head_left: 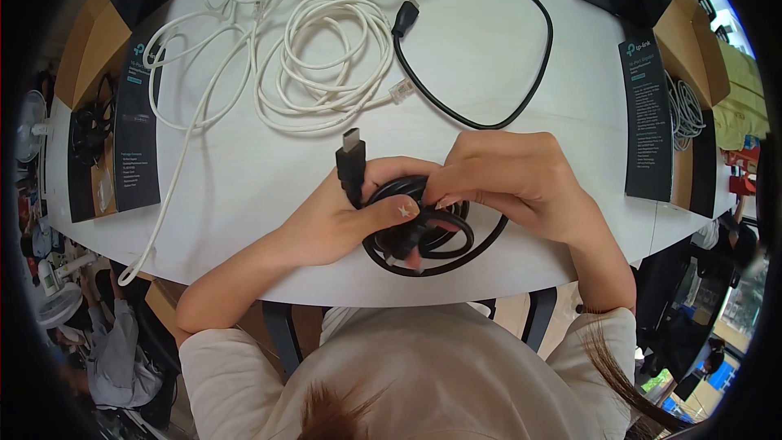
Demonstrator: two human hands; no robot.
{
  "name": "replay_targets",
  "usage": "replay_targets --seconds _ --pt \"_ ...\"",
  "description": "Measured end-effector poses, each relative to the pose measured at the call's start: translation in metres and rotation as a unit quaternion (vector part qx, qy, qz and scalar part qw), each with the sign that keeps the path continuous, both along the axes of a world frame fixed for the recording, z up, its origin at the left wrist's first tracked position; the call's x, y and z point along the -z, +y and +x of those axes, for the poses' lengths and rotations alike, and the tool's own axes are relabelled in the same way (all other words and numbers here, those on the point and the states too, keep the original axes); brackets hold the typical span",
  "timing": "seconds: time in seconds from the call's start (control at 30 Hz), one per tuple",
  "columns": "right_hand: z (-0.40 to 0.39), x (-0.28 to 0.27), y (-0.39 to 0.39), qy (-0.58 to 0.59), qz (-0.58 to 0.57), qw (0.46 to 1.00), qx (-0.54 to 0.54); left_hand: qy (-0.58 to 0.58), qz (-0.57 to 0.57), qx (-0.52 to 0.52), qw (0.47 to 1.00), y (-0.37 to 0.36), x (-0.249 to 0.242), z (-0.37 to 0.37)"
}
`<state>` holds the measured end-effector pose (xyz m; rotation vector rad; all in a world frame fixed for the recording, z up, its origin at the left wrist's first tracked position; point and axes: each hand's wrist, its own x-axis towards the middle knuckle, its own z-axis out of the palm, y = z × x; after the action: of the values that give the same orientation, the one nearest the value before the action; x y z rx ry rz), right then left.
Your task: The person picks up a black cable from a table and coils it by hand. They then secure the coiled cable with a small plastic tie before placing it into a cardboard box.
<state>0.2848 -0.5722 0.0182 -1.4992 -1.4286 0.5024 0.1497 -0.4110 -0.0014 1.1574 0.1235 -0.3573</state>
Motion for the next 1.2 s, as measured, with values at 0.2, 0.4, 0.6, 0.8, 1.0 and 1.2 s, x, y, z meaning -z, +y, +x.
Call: replay_targets --seconds 0.2,0.4,0.6,0.8,1.0,1.2 --pt "0.002 0.008 0.006 -0.055 0.032 0.998 0.031 0.015 -0.004 -0.057 0.998 -0.003 -0.001 0.001" --pt "-0.004 0.010 0.012 -0.062 0.073 0.990 0.107 -0.006 -0.052 -0.101 0.994 0.005 -0.005 0.003" --pt "-0.010 0.004 0.003 0.020 -0.035 0.975 0.220 -0.066 -0.069 -0.240 0.966 0.013 -0.001 0.006" --pt "-0.008 0.012 0.009 -0.030 0.050 0.979 0.193 -0.059 -0.027 -0.186 0.980 0.009 -0.002 0.003" --pt "-0.007 0.020 0.009 -0.067 0.051 0.982 0.167 -0.054 -0.082 -0.140 0.985 0.007 0.003 0.003" --pt "-0.007 0.015 0.009 -0.047 0.025 0.987 0.154 -0.052 -0.105 -0.140 0.983 0.008 -0.001 0.003"
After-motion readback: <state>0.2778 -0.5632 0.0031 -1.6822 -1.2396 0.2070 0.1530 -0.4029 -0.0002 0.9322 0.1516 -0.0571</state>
